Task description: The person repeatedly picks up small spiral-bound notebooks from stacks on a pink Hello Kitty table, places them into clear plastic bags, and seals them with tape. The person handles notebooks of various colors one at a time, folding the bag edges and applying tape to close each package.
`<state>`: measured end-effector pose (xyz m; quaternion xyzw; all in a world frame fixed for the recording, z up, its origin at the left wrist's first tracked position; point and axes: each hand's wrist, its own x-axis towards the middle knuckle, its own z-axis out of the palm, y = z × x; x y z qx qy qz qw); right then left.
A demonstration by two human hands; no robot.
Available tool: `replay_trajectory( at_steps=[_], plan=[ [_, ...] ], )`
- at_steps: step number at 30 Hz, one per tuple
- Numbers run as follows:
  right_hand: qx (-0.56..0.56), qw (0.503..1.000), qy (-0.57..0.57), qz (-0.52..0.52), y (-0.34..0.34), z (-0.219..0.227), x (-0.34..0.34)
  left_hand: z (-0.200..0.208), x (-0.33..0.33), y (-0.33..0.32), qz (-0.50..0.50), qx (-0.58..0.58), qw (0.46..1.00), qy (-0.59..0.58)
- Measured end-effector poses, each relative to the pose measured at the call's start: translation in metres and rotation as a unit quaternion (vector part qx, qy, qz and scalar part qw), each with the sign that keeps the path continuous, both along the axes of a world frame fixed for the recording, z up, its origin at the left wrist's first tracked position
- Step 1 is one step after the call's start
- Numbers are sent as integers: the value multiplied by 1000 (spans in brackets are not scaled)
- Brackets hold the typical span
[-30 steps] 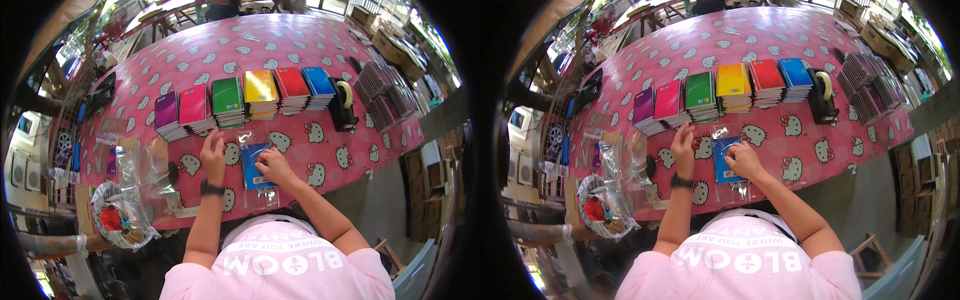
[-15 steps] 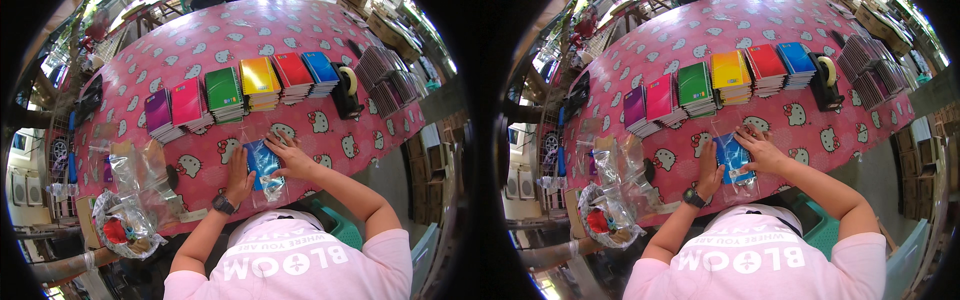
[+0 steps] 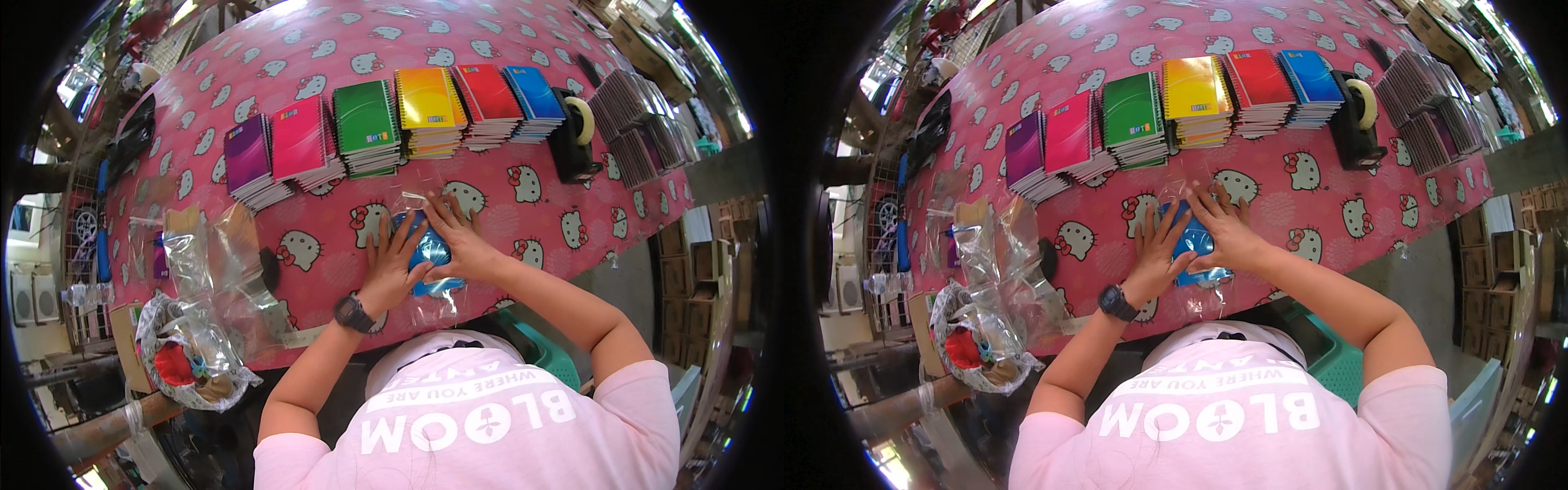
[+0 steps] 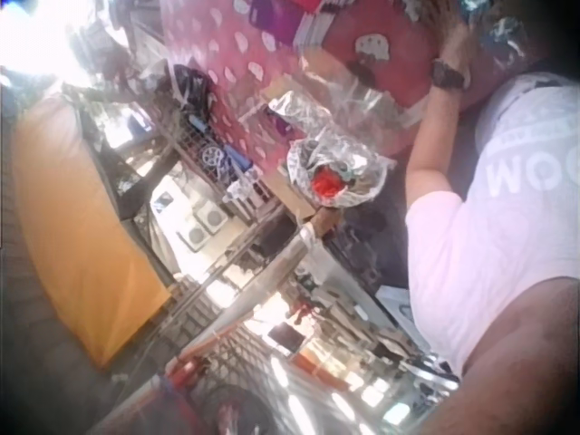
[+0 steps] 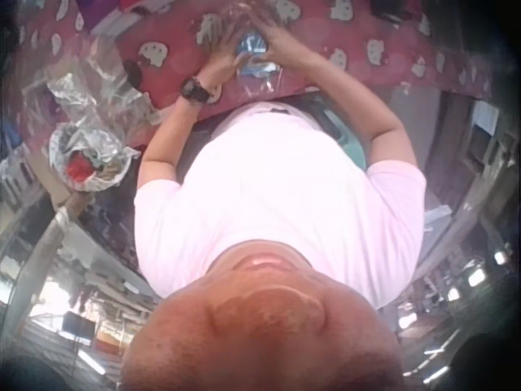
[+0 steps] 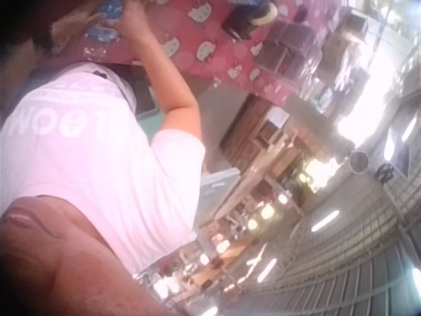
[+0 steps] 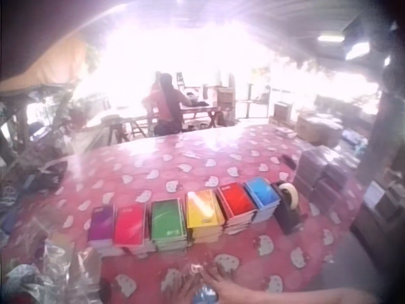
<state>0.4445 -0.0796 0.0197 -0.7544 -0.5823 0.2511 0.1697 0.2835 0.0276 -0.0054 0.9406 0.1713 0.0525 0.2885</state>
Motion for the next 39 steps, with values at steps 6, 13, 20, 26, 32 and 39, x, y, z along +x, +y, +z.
replay_trajectory(
  at_steps=[6, 13, 20, 26, 32, 39],
  plan=[
    [92, 995, 22, -14, -7, -10, 1, 3, 14, 6, 26, -64, 998, -11],
    [367, 876, -87, -300, -58, 10, 146, 13, 10, 0, 48, -44, 998, 19],
    [217, 819, 147, -511, -130, -3, 311, 12, 18, 3, 29, -48, 998, 15],
    [389, 782, 206, -441, -132, 18, 263, 1, 9, 8, 41, -55, 998, 4],
    [258, 731, 358, -521, -163, -34, 262, 10, 14, 3, 38, -39, 998, 28],
    [91, 848, 431, -296, -56, 34, 128, -1, 9, 5, 45, -45, 998, 1]
  ],
)
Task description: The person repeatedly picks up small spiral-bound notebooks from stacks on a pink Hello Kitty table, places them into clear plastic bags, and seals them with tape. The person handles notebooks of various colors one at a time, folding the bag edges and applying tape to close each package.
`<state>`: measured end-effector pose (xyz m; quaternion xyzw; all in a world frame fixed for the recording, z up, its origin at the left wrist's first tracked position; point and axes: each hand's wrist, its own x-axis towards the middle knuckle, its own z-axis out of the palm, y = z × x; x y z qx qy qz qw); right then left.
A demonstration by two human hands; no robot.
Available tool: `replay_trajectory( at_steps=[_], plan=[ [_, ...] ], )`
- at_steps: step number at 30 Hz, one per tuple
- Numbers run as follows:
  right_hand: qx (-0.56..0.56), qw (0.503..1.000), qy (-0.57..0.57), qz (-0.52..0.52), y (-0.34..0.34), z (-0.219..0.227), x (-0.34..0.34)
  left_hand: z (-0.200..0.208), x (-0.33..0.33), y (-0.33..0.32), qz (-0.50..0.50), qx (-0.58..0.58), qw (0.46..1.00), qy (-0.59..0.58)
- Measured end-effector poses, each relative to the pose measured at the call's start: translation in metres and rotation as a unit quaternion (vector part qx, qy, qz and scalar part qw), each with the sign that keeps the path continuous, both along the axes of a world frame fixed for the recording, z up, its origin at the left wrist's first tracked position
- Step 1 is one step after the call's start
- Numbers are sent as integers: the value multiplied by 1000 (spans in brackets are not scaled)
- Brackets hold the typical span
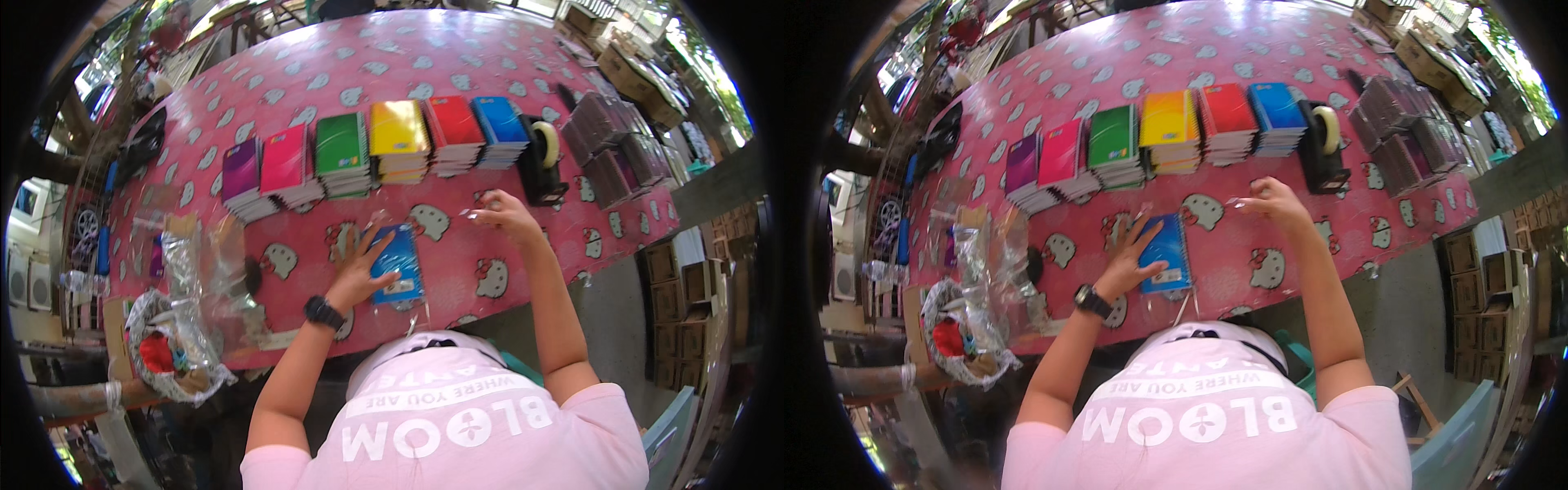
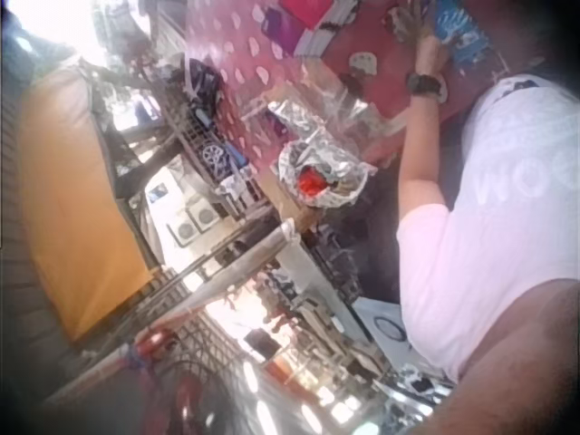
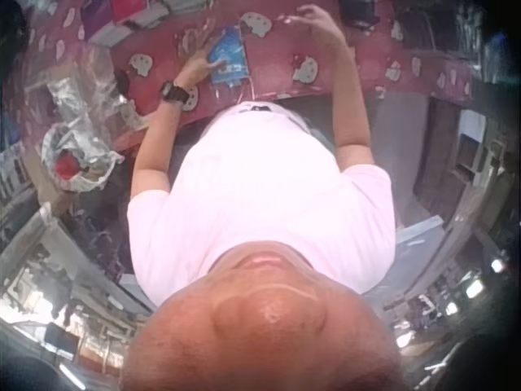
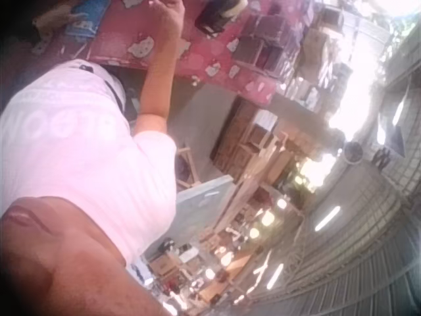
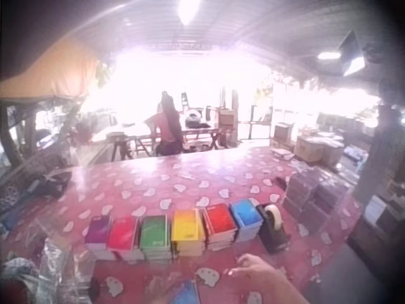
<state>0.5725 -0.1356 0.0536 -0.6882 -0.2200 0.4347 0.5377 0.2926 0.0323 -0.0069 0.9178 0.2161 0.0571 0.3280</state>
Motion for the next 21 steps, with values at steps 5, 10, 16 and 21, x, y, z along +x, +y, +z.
replay_trajectory(
  at_steps=[5, 10, 16, 21],
  plan=[
    [-50, 958, -197, 200, 83, 3, -100, 7, 5, 0, -6, 23, 999, 31],
    [-272, 797, -484, 237, 85, 19, -124, 3, 0, 0, 11, 38, 999, 11],
    [-153, 942, -217, 204, 11, -26, -84, -12, -20, -19, 156, -105, 937, -294],
    [1, 998, 38, 49, 4, -18, -135, -25, -61, -43, 156, -418, 857, -257]
  ],
)
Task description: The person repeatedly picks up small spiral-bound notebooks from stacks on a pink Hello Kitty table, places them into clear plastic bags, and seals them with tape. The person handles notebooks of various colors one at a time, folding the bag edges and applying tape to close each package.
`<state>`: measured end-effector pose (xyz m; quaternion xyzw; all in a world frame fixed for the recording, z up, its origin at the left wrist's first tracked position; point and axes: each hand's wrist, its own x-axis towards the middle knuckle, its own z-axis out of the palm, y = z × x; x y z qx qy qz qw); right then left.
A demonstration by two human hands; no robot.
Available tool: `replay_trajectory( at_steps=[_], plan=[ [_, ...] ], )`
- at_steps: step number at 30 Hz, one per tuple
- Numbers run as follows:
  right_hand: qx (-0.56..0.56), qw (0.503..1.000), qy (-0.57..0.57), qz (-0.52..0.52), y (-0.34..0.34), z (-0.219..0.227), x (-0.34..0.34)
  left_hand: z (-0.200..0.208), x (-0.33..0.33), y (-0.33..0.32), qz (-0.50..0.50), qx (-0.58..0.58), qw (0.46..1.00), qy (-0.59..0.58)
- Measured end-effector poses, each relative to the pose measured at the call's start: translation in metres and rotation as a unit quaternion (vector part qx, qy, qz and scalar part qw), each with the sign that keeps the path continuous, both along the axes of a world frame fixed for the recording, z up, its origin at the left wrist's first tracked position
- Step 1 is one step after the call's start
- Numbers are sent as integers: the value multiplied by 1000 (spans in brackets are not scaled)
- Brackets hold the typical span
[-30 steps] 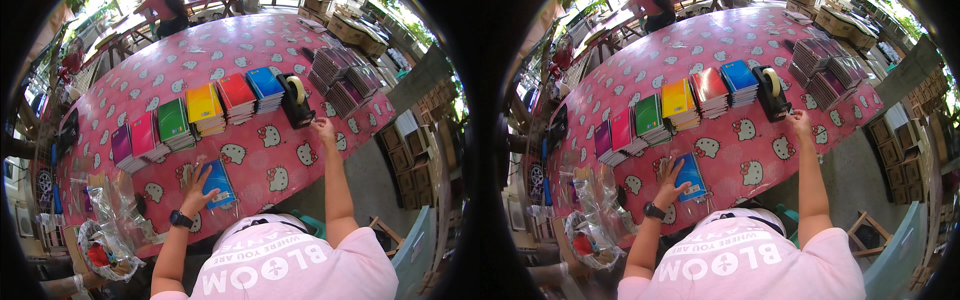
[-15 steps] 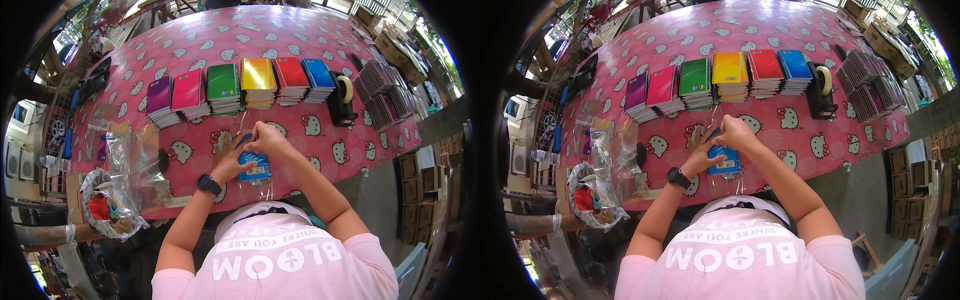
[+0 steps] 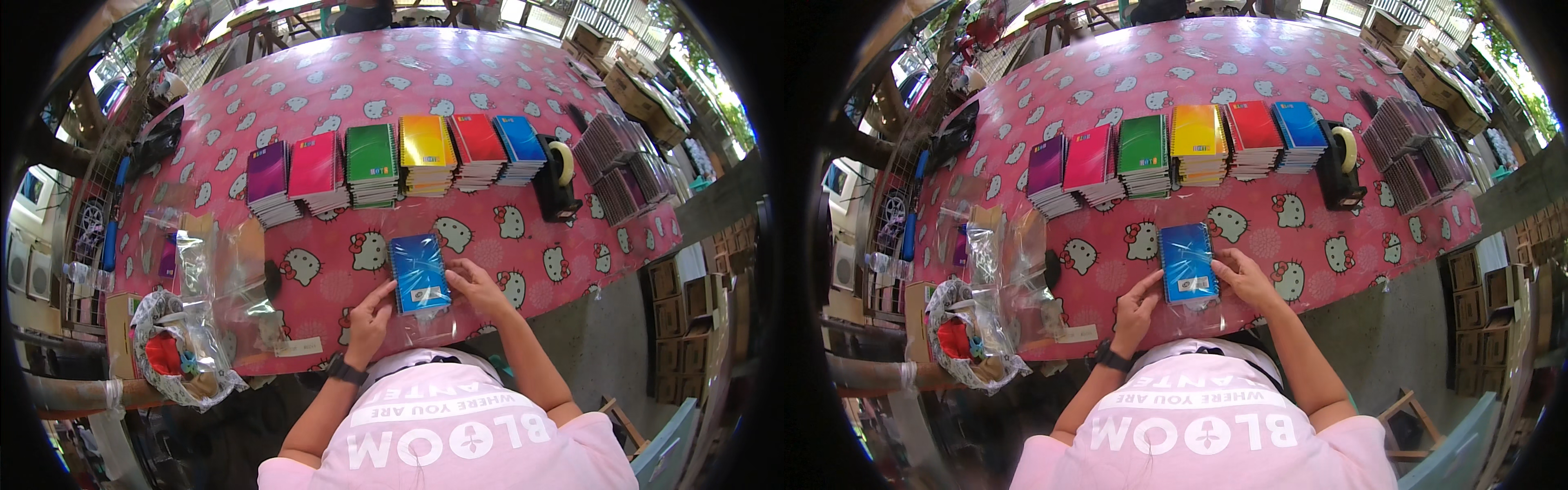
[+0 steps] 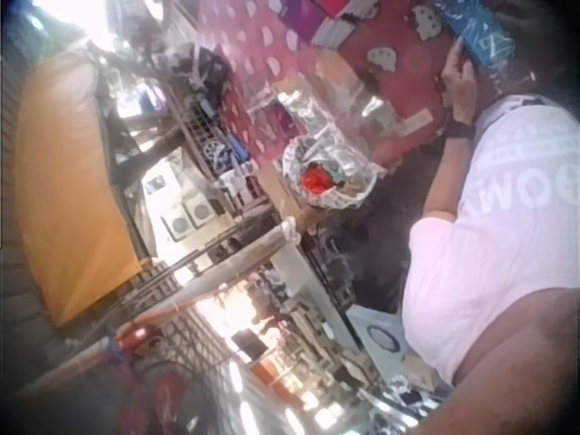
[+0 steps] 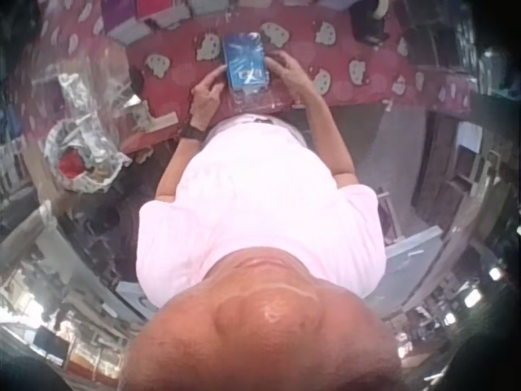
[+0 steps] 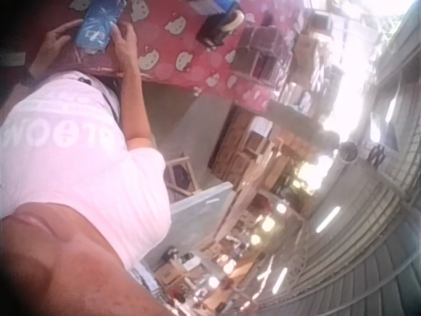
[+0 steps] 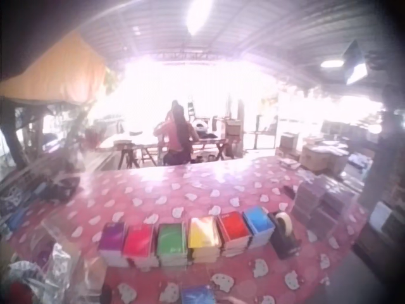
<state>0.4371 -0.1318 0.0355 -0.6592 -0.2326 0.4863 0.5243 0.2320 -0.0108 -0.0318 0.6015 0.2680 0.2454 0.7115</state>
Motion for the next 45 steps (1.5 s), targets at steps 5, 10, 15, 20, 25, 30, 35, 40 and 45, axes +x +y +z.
replay_trajectory(
  at_steps=[5, 10, 15, 20, 25, 30, 35, 40, 45],
  plan=[
    [165, 972, -79, 151, -7, 23, 23, 69, 0, 25, 0, 297, 954, 49],
    [212, 957, -175, 98, 50, 0, 4, 42, 41, 44, 10, 165, 986, -22],
    [216, 962, -146, 76, 47, 20, -1, 58, 45, 31, -17, 85, 987, -136],
    [147, 939, -287, 120, 35, 15, 1, 51, 33, 28, -10, 91, 991, -94],
    [201, 881, -410, 124, 1, 45, 14, 61, 1, 35, 103, 269, 956, -50],
    [236, 845, -442, 186, 11, 46, 6, 67, -18, 17, 73, 433, 898, 6],
    [225, 827, -453, 247, 17, 49, 6, 72, -14, 17, 15, 487, 873, 38],
    [195, 810, -453, 317, 27, 45, 9, 86, -5, 29, -99, 554, 822, 88],
    [183, 793, -453, 362, 29, 43, 14, 89, -2, 31, -69, 486, 870, 39]
  ],
)
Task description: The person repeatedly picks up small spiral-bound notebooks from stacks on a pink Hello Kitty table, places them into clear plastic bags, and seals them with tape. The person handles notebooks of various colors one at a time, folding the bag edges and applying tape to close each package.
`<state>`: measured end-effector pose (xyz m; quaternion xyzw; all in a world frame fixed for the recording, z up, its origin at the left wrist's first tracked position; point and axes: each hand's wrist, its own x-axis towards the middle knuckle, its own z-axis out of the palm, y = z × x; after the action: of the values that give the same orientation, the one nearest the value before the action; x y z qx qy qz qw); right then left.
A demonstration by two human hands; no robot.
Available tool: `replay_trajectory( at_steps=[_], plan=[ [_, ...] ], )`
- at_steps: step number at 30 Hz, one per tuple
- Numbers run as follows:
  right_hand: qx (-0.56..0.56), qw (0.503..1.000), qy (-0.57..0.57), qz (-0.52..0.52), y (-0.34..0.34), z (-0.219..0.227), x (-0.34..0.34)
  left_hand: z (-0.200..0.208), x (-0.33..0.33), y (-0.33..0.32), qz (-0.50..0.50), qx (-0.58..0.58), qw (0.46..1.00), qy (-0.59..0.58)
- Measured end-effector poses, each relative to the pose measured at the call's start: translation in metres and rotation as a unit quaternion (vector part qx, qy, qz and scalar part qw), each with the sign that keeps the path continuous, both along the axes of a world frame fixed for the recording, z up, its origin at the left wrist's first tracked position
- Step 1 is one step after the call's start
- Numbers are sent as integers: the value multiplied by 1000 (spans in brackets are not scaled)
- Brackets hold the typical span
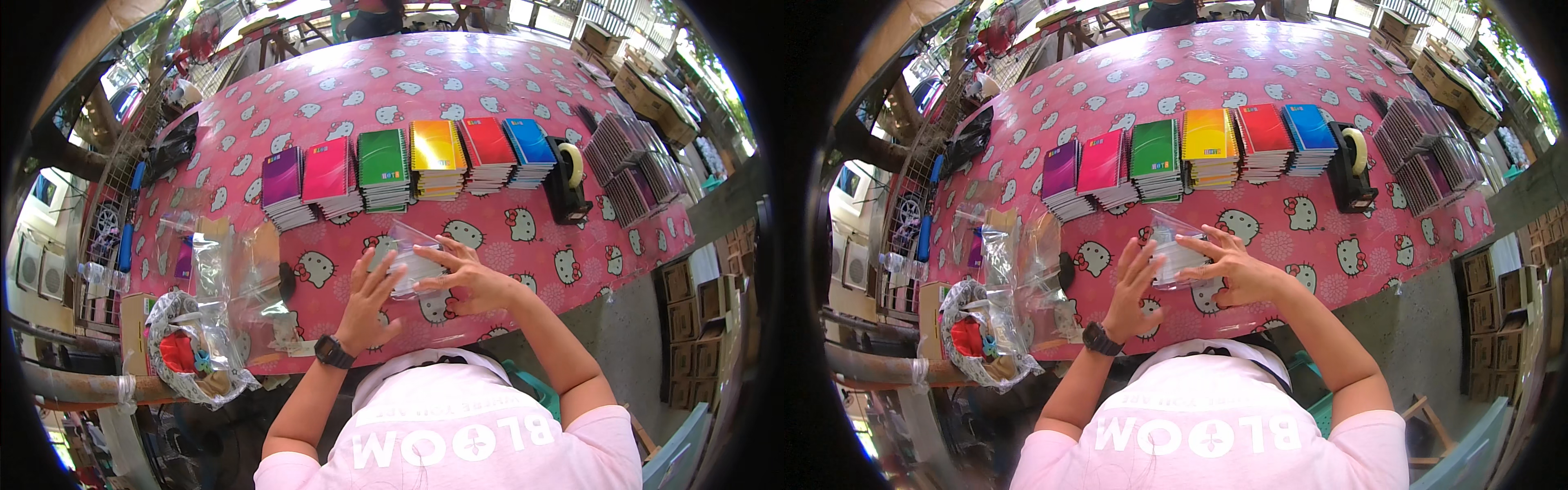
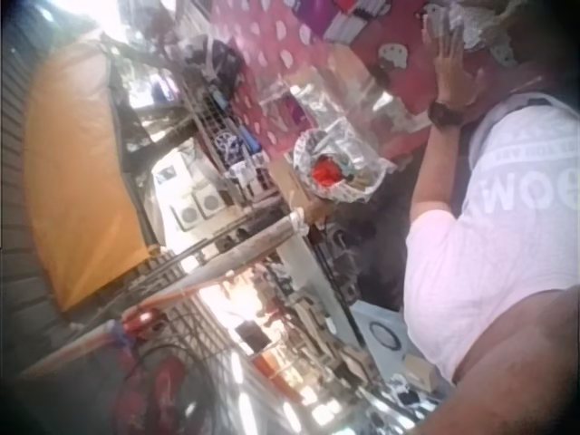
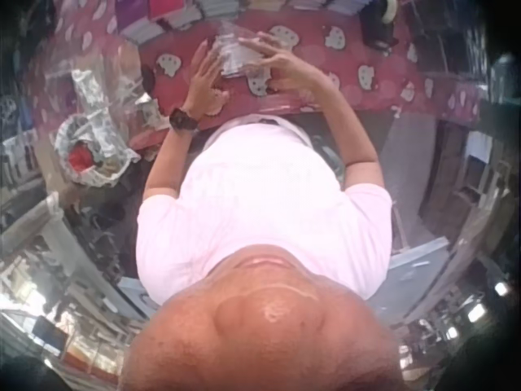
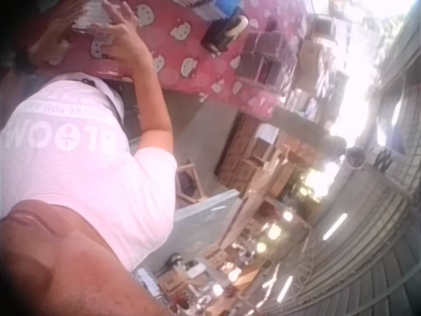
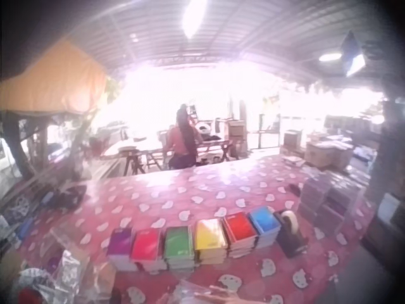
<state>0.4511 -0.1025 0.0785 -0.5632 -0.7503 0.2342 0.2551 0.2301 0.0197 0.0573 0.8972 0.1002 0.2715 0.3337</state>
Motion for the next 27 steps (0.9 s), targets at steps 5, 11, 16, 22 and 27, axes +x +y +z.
replay_trajectory(
  at_steps=[5, 11, 16, 22, 27],
  plan=[
    [-6, 1000, -4, 10, 0, -1, 0, 9, -8, 9, -43, 42, 990, 129],
    [-6, 996, 69, 52, 8, -7, 6, 18, 15, 3, -32, 132, 971, 198],
    [90, 868, 371, -318, -17, 19, 78, 19, 8, 0, -19, 120, 975, 187],
    [44, 673, -94, -733, -96, -57, 274, 12, 16, 4, -47, 104, 982, 152],
    [40, 698, 9, -715, -103, -68, 288, 16, 20, 3, -59, 100, 980, 159]
  ],
)
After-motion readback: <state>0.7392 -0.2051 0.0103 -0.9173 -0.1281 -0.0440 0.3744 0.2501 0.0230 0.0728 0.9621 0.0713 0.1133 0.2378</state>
